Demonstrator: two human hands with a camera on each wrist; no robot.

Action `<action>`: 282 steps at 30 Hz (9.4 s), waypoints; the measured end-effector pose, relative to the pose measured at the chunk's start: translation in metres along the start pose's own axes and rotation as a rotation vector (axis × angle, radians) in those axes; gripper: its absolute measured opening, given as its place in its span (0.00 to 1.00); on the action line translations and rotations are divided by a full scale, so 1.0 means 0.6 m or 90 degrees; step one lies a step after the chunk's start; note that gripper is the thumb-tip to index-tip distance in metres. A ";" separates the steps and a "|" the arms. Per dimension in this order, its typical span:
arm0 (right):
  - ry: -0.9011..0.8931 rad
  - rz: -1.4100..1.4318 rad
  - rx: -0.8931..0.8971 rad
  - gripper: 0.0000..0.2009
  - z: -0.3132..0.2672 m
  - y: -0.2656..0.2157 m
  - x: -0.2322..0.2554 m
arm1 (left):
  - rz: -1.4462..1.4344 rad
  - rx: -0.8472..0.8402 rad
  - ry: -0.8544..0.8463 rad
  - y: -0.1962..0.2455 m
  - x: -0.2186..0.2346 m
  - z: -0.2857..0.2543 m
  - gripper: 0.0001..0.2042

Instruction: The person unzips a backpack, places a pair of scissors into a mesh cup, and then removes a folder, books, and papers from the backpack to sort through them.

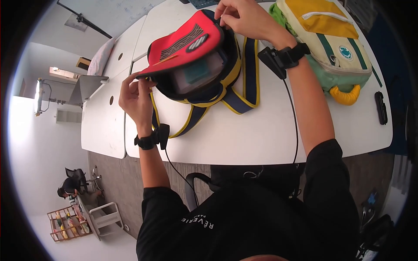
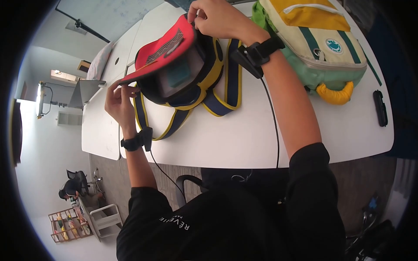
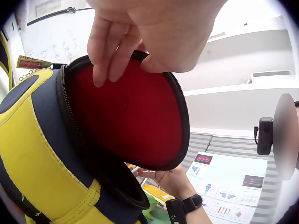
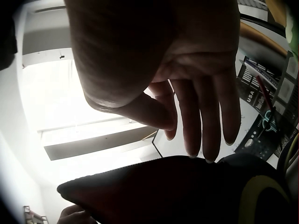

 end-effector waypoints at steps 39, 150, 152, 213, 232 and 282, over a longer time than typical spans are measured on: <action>-0.063 -0.308 0.016 0.40 -0.019 0.071 -0.061 | 0.255 -0.174 -0.439 -0.114 -0.092 -0.035 0.28; -0.260 -0.174 -0.037 0.28 0.017 -0.200 -0.200 | -0.197 0.284 -0.126 -0.086 0.133 -0.002 0.22; -0.255 -0.130 -0.060 0.27 -0.022 -0.218 -0.141 | -0.259 0.378 -0.109 -0.067 0.130 0.004 0.21; -0.040 -0.301 0.129 0.15 -0.013 -0.146 -0.192 | -0.822 0.736 -0.112 -0.052 0.077 0.062 0.21; -0.120 -0.137 0.037 0.19 0.073 -0.148 -0.212 | -0.972 0.725 0.024 0.001 0.170 0.042 0.25; -0.287 0.178 -0.467 0.35 0.225 -0.044 -0.559 | -0.548 0.724 -0.123 0.060 0.286 -0.387 0.31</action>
Point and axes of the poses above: each hand's wrist, its own z-axis towards the middle knuckle, its own x-axis out of the back of the hand, y = z × x, the point moved 2 cm from there along z, towards the middle knuckle, and after that the axes turned 11 degrees about -z, right-handed, at the moved point
